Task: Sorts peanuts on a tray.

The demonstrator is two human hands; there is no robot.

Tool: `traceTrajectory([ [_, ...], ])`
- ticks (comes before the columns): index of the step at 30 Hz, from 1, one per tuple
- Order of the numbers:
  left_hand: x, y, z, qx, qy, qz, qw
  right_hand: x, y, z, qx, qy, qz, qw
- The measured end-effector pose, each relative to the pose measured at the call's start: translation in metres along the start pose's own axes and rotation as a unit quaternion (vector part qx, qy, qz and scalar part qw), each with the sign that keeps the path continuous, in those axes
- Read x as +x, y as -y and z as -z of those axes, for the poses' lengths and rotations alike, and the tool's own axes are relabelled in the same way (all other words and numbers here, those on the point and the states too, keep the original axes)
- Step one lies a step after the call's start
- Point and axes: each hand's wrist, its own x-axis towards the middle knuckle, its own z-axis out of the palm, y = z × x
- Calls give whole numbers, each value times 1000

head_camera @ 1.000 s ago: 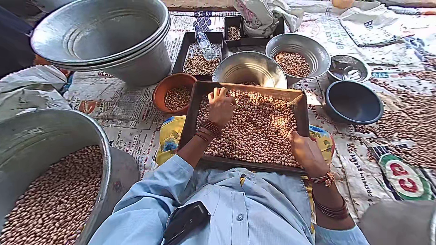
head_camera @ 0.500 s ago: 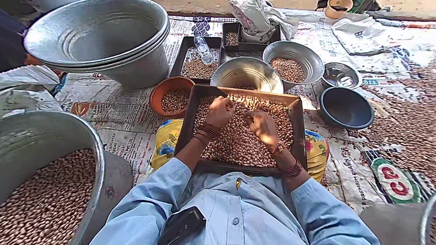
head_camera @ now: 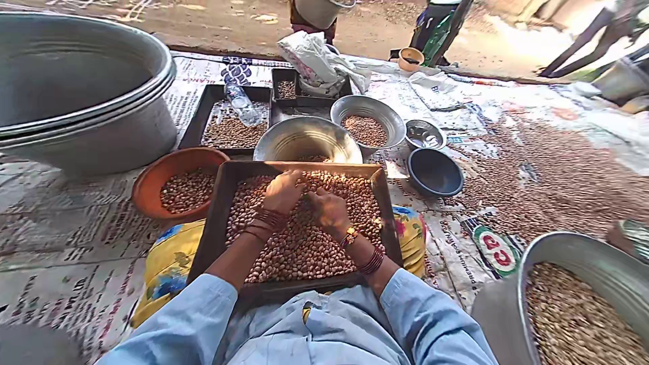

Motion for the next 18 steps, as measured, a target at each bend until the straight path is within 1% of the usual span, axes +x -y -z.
traceTrajectory([
  [3,-1,-3,3,16,18,0,1000,2,1,2,-6,29,-15,999],
  [6,-3,3,0,30,16,-10,999,2,-2,-1,22,32,-15,999],
  [9,-7,9,1,0,13,-13,1000,-5,-10,5,123,39,-20,991],
  [11,-11,15,12,-91,19,15,996,-14,-20,9,222,28,-8,975],
  [12,-16,20,18,-165,17,36,986,-22,-26,12,278,17,1,960],
  [13,-21,29,19,-256,4,44,966,-31,-33,15,337,16,6,941],
  [15,-41,43,22,-462,-3,56,885,-55,-48,21,467,21,-1,884],
  [16,-52,48,24,-515,10,61,855,-68,-56,25,525,34,-17,850],
  [17,-64,52,27,-529,37,64,846,-82,-63,28,564,51,-39,823],
  [18,-77,57,29,-517,81,59,850,-96,-70,31,577,68,-56,812],
])
